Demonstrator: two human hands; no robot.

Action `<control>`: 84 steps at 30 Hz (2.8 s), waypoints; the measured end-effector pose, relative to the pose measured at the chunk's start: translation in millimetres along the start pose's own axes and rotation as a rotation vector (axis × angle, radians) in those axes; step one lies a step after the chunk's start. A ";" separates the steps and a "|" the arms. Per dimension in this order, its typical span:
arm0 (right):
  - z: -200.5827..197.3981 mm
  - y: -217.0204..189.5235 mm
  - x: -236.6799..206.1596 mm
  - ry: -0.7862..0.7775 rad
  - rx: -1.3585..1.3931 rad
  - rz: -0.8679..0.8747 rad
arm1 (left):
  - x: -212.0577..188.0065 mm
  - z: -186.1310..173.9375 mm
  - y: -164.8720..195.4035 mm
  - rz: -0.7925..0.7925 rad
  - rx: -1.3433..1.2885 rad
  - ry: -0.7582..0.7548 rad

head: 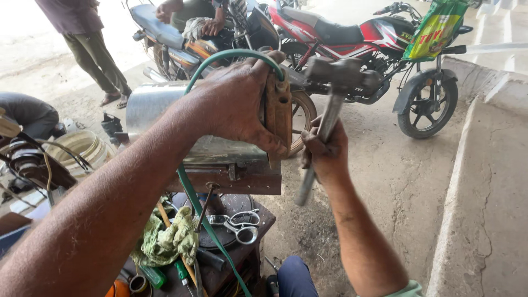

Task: The person works on a motor component, using a wooden stick to adjust internal wires, then uses a torch to heat the housing. They insert a metal cylinder into the housing and secure it with a hammer. The person handles wires, a metal cylinder, and a housing throughout the process.

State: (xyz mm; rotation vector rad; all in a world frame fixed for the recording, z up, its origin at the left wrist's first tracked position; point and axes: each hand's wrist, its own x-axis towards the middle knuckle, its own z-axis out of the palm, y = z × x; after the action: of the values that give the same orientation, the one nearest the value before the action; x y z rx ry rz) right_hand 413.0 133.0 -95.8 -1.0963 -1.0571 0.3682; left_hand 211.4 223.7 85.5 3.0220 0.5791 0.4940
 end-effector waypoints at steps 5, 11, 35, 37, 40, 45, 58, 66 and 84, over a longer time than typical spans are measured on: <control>1.0 -1.8 -10.1 -0.124 -0.052 0.028 | 0.4 2.3 -1.9 0.014 0.016 0.004; 0.3 -2.6 -19.8 -0.009 0.152 -0.180 | -1.5 2.4 -3.1 0.037 0.008 0.046; -8.4 -15.9 -52.2 -0.130 0.148 -0.032 | -4.2 -4.4 2.8 -0.045 -0.002 -0.007; -11.9 -12.4 -66.8 -0.003 0.177 0.057 | -4.2 -5.1 3.9 -0.035 -0.008 0.010; -11.7 2.9 -88.8 0.153 0.191 0.177 | -3.5 -3.8 4.7 -0.007 -0.011 0.031; -6.2 39.7 -106.3 0.101 0.125 0.394 | -1.5 -0.3 3.4 -0.020 -0.021 0.032; -4.2 72.2 -121.2 -0.111 -0.086 0.318 | -4.0 4.9 -5.1 0.002 -0.028 0.029; 23.2 67.2 -131.4 0.019 0.108 0.231 | -8.0 -0.9 -5.3 -0.042 0.015 0.016; 14.4 -24.3 -57.4 -0.110 0.310 -0.099 | -10.2 -5.5 -7.0 -0.016 -0.003 0.020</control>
State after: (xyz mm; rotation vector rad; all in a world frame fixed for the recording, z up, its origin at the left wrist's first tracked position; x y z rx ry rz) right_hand 367.0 89.2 -103.5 -0.7516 -1.1046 0.4994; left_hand 198.2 226.3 87.1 3.0107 0.6034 0.5244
